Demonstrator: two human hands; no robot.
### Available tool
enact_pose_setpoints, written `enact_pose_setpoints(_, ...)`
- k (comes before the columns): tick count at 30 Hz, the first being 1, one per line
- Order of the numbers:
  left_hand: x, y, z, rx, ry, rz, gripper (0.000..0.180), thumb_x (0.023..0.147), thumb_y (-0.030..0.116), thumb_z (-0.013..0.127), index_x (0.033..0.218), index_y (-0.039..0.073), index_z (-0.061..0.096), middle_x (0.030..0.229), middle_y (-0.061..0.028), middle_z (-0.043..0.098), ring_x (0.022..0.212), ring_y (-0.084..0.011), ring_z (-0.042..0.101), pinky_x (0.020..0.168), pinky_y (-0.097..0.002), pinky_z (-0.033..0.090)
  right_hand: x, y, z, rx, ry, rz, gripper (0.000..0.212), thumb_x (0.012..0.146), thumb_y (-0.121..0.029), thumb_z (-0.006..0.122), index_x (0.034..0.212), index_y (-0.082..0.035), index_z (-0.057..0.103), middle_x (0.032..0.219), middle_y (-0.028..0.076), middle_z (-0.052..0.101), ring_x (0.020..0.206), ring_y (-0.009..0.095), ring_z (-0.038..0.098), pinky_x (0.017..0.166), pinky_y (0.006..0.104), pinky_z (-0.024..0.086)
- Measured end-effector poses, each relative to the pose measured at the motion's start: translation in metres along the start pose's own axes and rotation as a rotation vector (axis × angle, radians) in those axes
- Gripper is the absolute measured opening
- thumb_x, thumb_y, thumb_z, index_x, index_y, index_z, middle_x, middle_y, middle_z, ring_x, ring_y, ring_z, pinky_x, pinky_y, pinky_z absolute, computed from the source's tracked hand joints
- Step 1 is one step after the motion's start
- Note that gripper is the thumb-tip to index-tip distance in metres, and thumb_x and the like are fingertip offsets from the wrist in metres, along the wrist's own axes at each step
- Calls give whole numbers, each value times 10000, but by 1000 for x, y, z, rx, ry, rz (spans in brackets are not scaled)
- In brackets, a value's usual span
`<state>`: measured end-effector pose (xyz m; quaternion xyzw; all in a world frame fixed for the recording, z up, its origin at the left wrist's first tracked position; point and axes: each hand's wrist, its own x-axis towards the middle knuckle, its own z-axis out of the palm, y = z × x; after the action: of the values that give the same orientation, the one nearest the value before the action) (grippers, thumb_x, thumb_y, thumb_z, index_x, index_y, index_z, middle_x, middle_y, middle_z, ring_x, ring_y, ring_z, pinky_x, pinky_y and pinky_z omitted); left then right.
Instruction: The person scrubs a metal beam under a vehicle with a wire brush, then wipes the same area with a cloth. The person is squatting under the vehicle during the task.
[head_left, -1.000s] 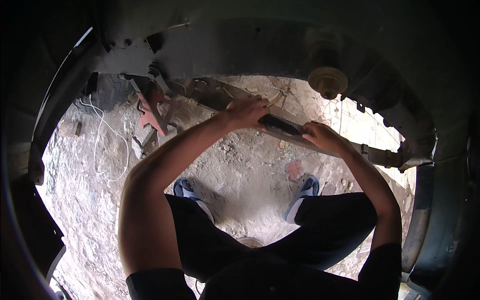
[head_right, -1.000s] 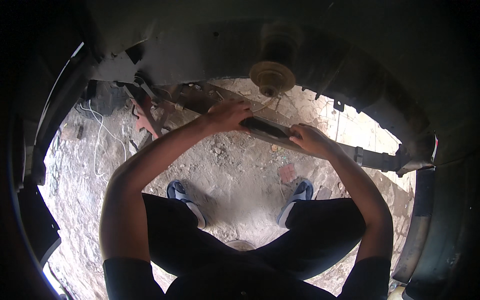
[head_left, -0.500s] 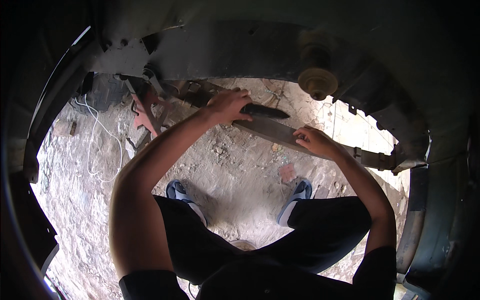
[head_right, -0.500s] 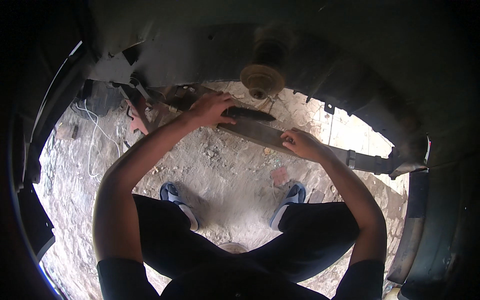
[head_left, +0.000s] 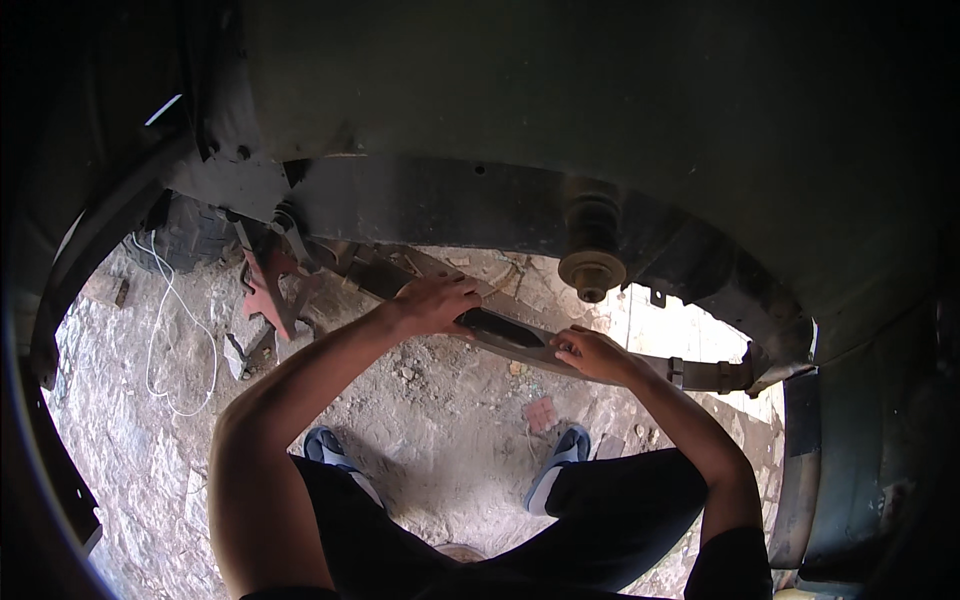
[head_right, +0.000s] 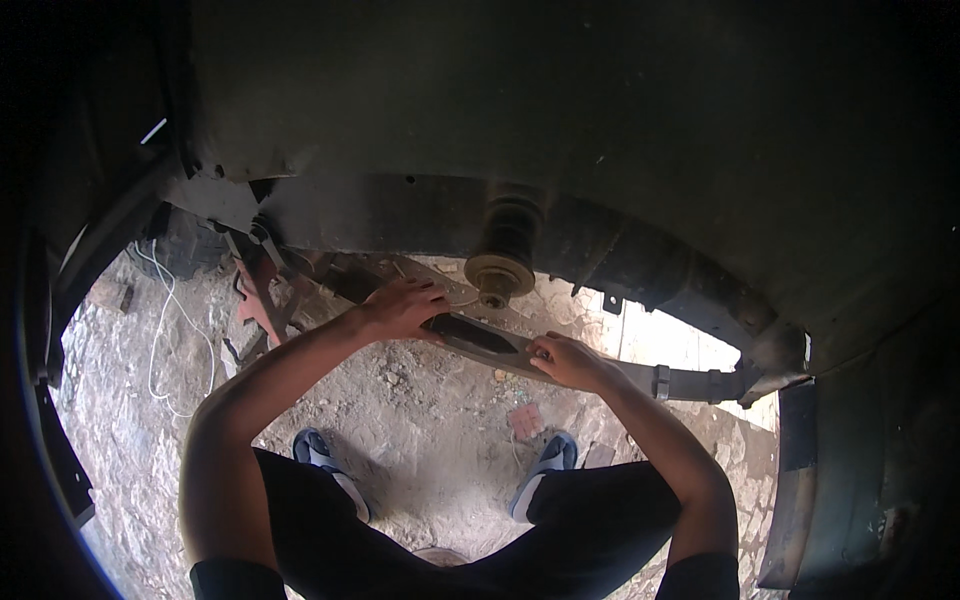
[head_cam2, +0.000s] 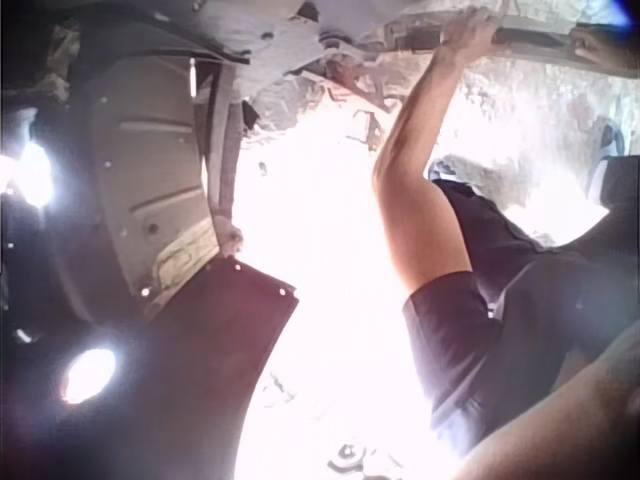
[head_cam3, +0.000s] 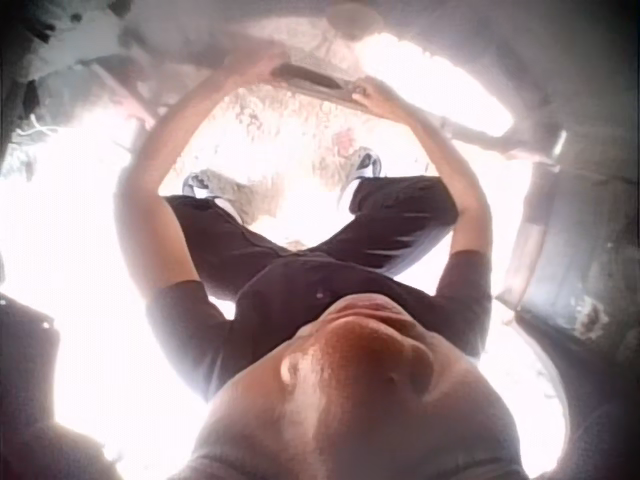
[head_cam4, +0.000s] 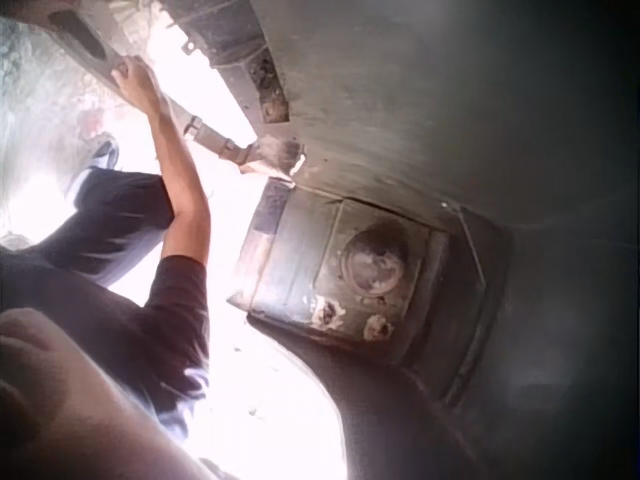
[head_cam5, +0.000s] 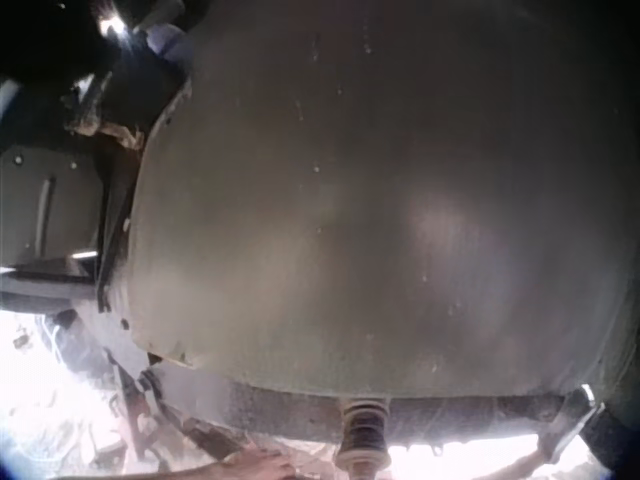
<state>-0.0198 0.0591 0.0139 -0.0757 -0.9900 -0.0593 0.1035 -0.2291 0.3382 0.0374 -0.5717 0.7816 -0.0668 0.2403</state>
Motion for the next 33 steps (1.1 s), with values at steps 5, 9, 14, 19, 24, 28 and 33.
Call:
enact_pose_setpoints(5, -7, -22, -1, -86, 52, -37, 556, 798, 528, 709, 1120, 81, 639, 1179, -89, 569, 1154, -270, 559, 958, -391, 497, 4, -1, 0, 21, -9, 25, 283, 952, -267, 602, 1172, -89, 606, 1106, 136, 634, 998, 309, 649, 866, 409, 503)
enact_pose_setpoints(9, -8, -17, 6, -41, 42, -62, 573, 790, 538, 711, 1134, 84, 648, 1200, -87, 570, 1145, -283, 568, 969, -394, 498, 2, -1, 2, 4, -10, 27, 288, 953, -269, 601, 1178, -88, 602, 1110, 138, 633, 1004, 306, 648, 872, 408, 501)
enact_pose_setpoints(14, 0, -4, 2, -84, -14, 61, 595, 774, 567, 709, 1135, 99, 646, 1178, -90, 569, 1138, -288, 571, 960, -418, 504, 3, -1, -2, -5, -20, 24, 302, 956, -271, 600, 1198, -90, 591, 1100, 136, 628, 1018, 295, 645, 884, 402, 501)
enact_pose_setpoints(19, -16, -39, -14, -35, -13, -128, 586, 774, 557, 714, 1143, 106, 644, 1145, -78, 579, 1146, -263, 567, 971, -414, 495, 1, -10, -3, 4, -12, 16, 293, 957, -263, 598, 1192, -88, 594, 1087, 129, 627, 1006, 284, 643, 875, 392, 500)
enact_pose_setpoints(24, -5, -8, 2, 24, 69, -32, 585, 789, 557, 704, 1166, 113, 643, 1179, -78, 581, 1164, -247, 560, 985, -416, 479, 0, 0, 0, -4, -12, 21, 281, 955, -250, 601, 1185, -88, 593, 1081, 127, 630, 977, 281, 650, 856, 390, 502)
enact_pose_setpoints(28, -6, -8, -1, -84, -19, -97, 579, 794, 556, 702, 1166, 115, 642, 1173, -75, 577, 1161, -251, 560, 974, -414, 485, 4, -5, -2, 27, -13, 32, 271, 953, -253, 603, 1172, -93, 596, 1080, 122, 632, 971, 282, 651, 855, 391, 502)
enact_pose_setpoints(33, -8, -28, -16, -77, -37, -221, 598, 785, 555, 708, 1172, 105, 628, 1149, -93, 571, 1131, -271, 576, 934, -405, 509, 2, 2, 1, 23, 8, 21, 264, 952, -257, 604, 1160, -95, 596, 1074, 119, 636, 979, 283, 651, 853, 391, 501)
